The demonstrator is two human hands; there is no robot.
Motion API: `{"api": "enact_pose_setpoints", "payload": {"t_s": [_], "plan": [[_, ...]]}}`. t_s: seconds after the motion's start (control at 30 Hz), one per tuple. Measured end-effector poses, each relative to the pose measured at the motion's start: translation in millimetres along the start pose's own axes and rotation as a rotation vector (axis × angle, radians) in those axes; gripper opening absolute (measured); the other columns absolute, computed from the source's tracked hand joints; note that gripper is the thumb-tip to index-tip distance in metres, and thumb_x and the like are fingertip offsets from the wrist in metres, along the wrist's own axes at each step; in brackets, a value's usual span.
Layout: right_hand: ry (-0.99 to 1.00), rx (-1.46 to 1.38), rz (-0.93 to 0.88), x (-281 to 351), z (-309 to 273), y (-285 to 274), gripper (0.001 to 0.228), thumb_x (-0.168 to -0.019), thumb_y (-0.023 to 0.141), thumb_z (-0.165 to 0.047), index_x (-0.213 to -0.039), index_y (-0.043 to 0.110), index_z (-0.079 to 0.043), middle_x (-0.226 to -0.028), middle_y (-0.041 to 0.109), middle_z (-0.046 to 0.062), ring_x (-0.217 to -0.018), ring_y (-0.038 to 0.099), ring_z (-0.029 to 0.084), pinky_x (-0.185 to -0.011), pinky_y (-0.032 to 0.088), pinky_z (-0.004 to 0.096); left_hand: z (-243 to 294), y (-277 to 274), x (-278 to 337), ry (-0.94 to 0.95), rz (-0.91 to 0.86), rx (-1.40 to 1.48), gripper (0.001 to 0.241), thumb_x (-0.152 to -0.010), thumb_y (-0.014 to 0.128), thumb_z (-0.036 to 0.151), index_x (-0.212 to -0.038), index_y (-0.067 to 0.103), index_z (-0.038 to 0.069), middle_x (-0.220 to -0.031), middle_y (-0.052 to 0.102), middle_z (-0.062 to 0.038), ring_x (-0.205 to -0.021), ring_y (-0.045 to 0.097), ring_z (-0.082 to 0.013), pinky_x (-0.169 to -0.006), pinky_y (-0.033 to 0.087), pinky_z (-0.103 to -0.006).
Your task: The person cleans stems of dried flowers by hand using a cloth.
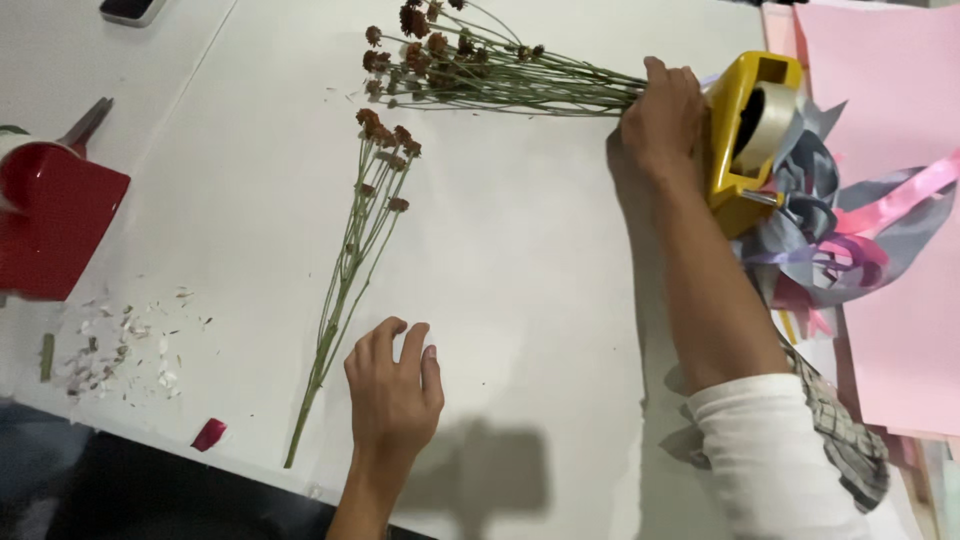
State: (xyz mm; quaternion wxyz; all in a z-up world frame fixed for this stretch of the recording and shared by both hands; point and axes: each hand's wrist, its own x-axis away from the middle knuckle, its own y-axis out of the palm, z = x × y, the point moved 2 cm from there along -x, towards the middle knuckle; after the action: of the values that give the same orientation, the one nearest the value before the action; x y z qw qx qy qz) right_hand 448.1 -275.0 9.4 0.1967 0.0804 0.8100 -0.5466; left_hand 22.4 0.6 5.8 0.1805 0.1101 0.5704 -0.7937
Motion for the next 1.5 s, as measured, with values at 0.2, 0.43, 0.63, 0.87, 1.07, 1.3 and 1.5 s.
{"api": "enact_pose_setpoints", "payload": {"t_s": [0.2, 0.43, 0.63, 0.87, 1.07, 1.3, 1.5], "plan": [[-0.084, 0.108, 0.017, -15, 27, 24, 0.026, -0.095, 0.066, -0.007, -0.111, 0.087, -0.009, -0.103, 0.072, 0.025, -0.089, 0.066, 0.049, -0.078, 0.054, 0.06, 5, -2, -4, -0.012, 0.02, -0.042, 0.027, -0.103, 0.061, 0.017, -0.127, 0.072, 0.012, -0.129, 0.064, -0.013, -0.115, 0.062, -0.033, -0.091, 0.05, -0.0508], [-0.011, -0.037, 0.062, -14, 4, 4, 0.031, -0.091, 0.06, -0.012, -0.109, 0.084, -0.003, -0.101, 0.08, 0.023, -0.092, 0.071, 0.046, -0.082, 0.051, 0.06, 6, -5, -4, -0.001, 0.018, -0.024, 0.026, -0.103, 0.061, 0.016, -0.127, 0.071, 0.011, -0.129, 0.063, -0.014, -0.114, 0.062, -0.0335, -0.091, 0.048, -0.0504], [-0.117, -0.31, 0.054, -23, -3, -29, 0.014, -0.113, 0.052, -0.005, -0.119, 0.064, 0.0, -0.105, 0.07, 0.022, -0.094, 0.063, 0.037, -0.072, 0.047, 0.053, -3, 8, 5, -0.006, 0.016, -0.047, 0.027, -0.105, 0.062, 0.019, -0.13, 0.073, 0.012, -0.132, 0.063, -0.013, -0.121, 0.061, -0.0336, -0.099, 0.05, -0.054], [-0.045, -0.376, 0.001, 24, -37, -119, 0.031, -0.115, 0.048, -0.002, -0.137, 0.07, 0.0, -0.126, 0.05, 0.023, -0.106, 0.062, 0.033, -0.094, 0.053, 0.044, -1, 0, 6, 0.021, 0.018, -0.023, 0.028, -0.107, 0.061, 0.021, -0.13, 0.071, 0.011, -0.131, 0.063, -0.015, -0.119, 0.06, -0.0343, -0.098, 0.049, -0.0534], [-0.315, -0.155, -0.186, 140, -22, -172, 0.032, -0.11, 0.066, -0.008, -0.14, 0.074, -0.003, -0.106, 0.071, 0.033, -0.105, 0.069, 0.061, -0.091, 0.054, 0.072, 3, -8, 8, -0.039, -0.014, -0.048, 0.027, -0.107, 0.065, 0.027, -0.127, 0.076, 0.013, -0.123, 0.069, -0.014, -0.122, 0.067, -0.0339, -0.102, 0.051, -0.05], [-0.273, -0.456, -0.435, 328, -13, -212, 0.033, -0.095, 0.069, 0.002, -0.127, 0.077, -0.005, -0.096, 0.073, 0.021, -0.086, 0.073, 0.039, -0.081, 0.06, 0.047, 1, 9, 47, 0.277, 0.619, 0.026, 0.036, -0.1, 0.072, 0.015, -0.133, 0.062, 0.005, -0.126, 0.06, -0.021, -0.113, 0.062, -0.0388, -0.094, 0.05, -0.0511], [-0.332, -0.332, -0.568, 393, -18, -203, 0.054, -0.087, 0.068, 0.002, -0.138, 0.074, -0.012, -0.112, 0.073, 0.018, -0.095, 0.075, 0.041, -0.083, 0.065, 0.05, 87, 18, 76, 0.616, 0.607, 0.09, 0.029, -0.097, 0.073, 0.026, -0.124, 0.073, 0.018, -0.117, 0.072, -0.012, -0.104, 0.07, -0.0308, -0.088, 0.052, -0.0469]]}}
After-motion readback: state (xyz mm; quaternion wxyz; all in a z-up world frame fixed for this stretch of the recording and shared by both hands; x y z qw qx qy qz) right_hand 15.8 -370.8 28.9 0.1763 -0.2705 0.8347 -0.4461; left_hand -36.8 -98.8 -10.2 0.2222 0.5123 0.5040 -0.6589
